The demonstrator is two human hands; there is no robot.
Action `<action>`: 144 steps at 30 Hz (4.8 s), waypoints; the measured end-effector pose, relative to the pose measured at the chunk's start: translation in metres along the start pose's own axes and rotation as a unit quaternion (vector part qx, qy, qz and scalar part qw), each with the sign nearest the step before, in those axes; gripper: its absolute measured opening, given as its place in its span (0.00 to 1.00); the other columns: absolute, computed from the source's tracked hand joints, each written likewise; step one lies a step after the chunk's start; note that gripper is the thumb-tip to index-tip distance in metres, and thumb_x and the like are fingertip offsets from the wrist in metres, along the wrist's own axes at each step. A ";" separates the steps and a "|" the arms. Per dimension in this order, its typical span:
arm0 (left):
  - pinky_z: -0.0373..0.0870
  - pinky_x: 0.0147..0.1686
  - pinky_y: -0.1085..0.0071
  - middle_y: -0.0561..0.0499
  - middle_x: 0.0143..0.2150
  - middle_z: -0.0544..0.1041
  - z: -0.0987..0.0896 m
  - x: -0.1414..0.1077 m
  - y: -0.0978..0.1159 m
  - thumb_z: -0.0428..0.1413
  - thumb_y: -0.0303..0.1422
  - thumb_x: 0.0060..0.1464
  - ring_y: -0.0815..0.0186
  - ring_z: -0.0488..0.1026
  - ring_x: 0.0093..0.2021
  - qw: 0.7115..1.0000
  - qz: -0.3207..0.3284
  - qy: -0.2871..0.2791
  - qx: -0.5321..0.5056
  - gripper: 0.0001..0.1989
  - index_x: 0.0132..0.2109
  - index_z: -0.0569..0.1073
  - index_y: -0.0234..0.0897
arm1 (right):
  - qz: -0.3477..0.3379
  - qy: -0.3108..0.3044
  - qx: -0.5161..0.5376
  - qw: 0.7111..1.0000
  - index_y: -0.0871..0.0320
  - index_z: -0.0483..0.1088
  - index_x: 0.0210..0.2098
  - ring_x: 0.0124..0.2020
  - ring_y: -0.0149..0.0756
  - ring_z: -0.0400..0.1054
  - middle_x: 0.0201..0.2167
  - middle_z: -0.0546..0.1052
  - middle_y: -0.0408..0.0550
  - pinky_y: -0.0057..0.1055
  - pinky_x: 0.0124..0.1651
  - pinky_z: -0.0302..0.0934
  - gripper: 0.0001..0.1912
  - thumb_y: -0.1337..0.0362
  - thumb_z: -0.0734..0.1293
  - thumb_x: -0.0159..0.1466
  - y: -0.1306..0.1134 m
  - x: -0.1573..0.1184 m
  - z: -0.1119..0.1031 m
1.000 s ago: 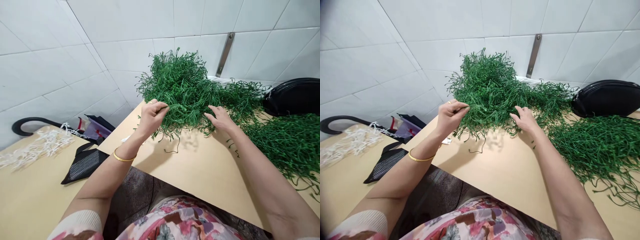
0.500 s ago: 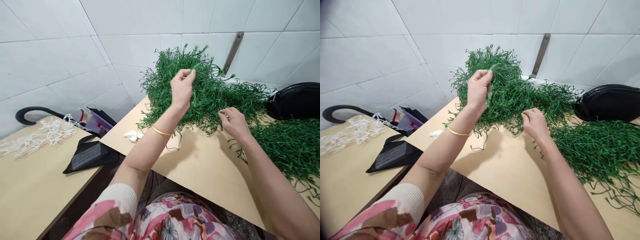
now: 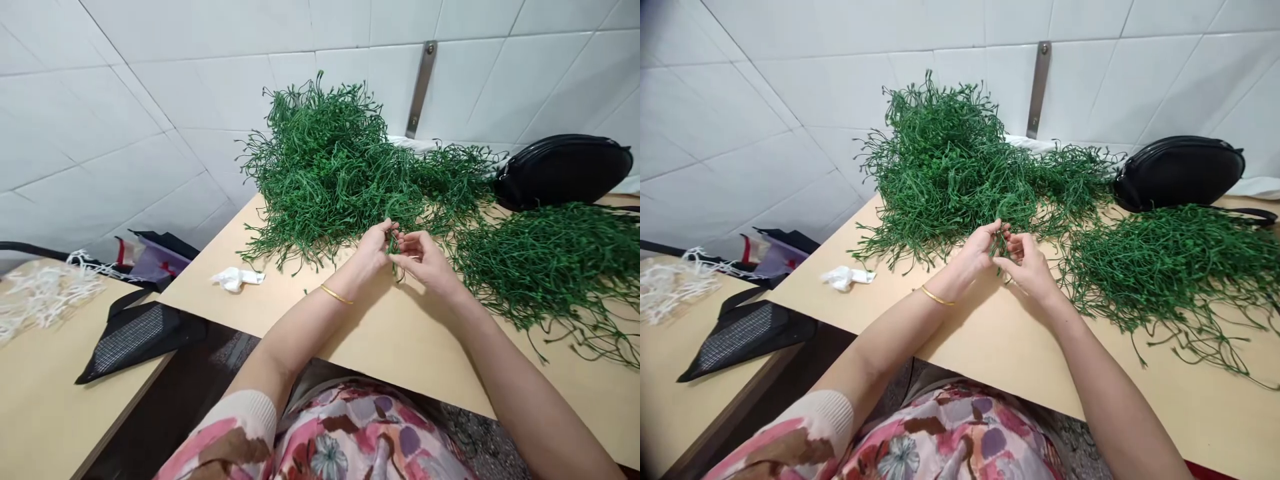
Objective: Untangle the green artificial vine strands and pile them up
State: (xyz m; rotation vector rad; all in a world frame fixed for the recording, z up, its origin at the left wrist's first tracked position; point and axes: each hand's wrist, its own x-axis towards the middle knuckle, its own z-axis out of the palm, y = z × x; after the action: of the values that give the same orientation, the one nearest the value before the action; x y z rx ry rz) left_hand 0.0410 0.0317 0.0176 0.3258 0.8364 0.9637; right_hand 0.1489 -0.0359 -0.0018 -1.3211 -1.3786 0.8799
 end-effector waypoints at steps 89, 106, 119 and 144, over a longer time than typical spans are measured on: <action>0.55 0.24 0.75 0.56 0.20 0.67 -0.049 -0.023 -0.010 0.54 0.23 0.41 0.75 0.61 0.22 0.863 0.209 -0.140 0.438 0.03 0.23 0.68 0.33 | 0.040 -0.064 0.080 0.994 0.57 0.73 0.31 0.32 0.33 0.66 0.30 0.74 0.46 0.30 0.37 0.63 0.18 0.49 0.71 0.51 0.018 -0.007 -0.001; 0.56 0.23 0.76 0.57 0.19 0.65 -0.051 -0.017 -0.013 0.54 0.20 0.38 0.77 0.60 0.21 0.878 0.213 -0.151 0.401 0.05 0.23 0.66 0.33 | -0.063 -0.096 -0.140 0.983 0.58 0.62 0.25 0.26 0.29 0.55 0.22 0.63 0.41 0.28 0.30 0.50 0.12 0.59 0.60 0.61 0.009 -0.011 0.000; 0.66 0.39 0.70 0.47 0.41 0.72 -0.057 -0.013 -0.006 0.46 0.19 0.48 0.68 0.69 0.40 0.577 0.488 -0.251 0.605 0.15 0.35 0.75 0.35 | 0.088 -0.125 0.087 0.984 0.58 0.64 0.22 0.18 0.27 0.52 0.15 0.56 0.37 0.28 0.22 0.49 0.17 0.50 0.67 0.56 0.014 -0.006 -0.011; 0.56 0.28 0.75 0.56 0.22 0.63 -0.051 -0.015 -0.002 0.54 0.32 0.51 0.74 0.57 0.25 0.837 0.308 -0.149 0.428 0.11 0.24 0.65 0.34 | -0.124 0.181 -0.187 0.958 0.57 0.67 0.33 0.29 0.34 0.64 0.27 0.69 0.46 0.33 0.36 0.61 0.12 0.57 0.58 0.65 0.010 -0.009 -0.008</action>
State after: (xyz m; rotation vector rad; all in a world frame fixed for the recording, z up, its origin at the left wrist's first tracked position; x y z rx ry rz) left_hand -0.0005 0.0127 -0.0103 1.5638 0.8454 1.0316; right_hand 0.1582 -0.0445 -0.0115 -1.4611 -1.4160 0.1949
